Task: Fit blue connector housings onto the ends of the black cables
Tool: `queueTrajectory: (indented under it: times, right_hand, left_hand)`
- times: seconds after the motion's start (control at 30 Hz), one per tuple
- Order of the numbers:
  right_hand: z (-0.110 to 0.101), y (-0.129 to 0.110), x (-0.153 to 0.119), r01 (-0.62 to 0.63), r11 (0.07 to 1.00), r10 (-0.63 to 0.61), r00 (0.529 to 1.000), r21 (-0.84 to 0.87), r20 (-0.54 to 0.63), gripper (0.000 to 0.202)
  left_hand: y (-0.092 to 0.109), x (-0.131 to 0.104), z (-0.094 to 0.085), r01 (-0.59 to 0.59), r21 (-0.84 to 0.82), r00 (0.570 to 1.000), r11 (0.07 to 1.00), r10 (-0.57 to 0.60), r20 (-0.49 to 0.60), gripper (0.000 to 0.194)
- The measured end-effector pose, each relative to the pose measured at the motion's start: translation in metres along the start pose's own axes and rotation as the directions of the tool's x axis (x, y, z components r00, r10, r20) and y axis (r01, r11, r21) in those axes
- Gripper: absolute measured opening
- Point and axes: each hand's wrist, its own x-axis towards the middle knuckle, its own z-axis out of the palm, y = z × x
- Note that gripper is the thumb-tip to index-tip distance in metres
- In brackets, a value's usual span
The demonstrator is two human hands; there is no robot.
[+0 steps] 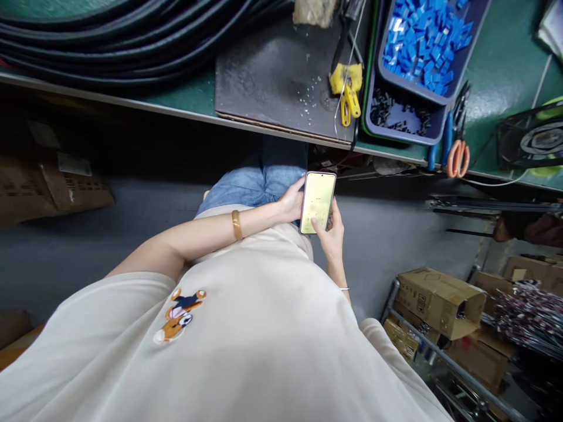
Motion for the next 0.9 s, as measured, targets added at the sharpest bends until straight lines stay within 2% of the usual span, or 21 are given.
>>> queueTrajectory:
  times: [0.07,0.17,0.4,0.6,0.73,0.9]
  right_hand:
    - [-0.002,0.001,-0.001,-0.006,0.999,0.006,1.0,0.051,0.008,0.081]
    - [-0.001,0.001,-0.001,0.007,1.0,-0.007,1.0,0.016,-0.02,0.076]
    - [0.01,-0.003,0.003,0.026,0.994,-0.039,0.992,-0.11,-0.122,0.086]
    - [0.001,0.009,-0.003,0.06,0.995,-0.061,0.998,0.082,0.01,0.083]
    - [-0.003,0.014,-0.005,0.111,0.994,-0.112,0.993,0.013,0.042,0.082]
    - [0.001,0.014,-0.002,0.123,0.986,-0.122,0.992,-0.112,0.011,0.097]
  left_hand:
    - [0.0,0.0,-0.001,0.005,0.002,1.0,1.0,-0.005,0.015,0.081]
    - [-0.001,0.0,-0.001,0.007,0.004,1.0,1.0,-0.007,0.018,0.081]
    - [-0.001,-0.001,0.001,-0.005,-0.026,0.999,1.0,0.006,0.049,0.079]
    - [0.004,-0.001,-0.002,0.005,-0.029,1.0,1.0,-0.005,-0.003,0.079]
    - [0.005,-0.001,-0.002,0.007,-0.02,0.998,1.0,-0.008,-0.058,0.079]
    - [0.003,-0.001,-0.001,-0.021,-0.027,0.999,0.999,0.02,-0.041,0.078]
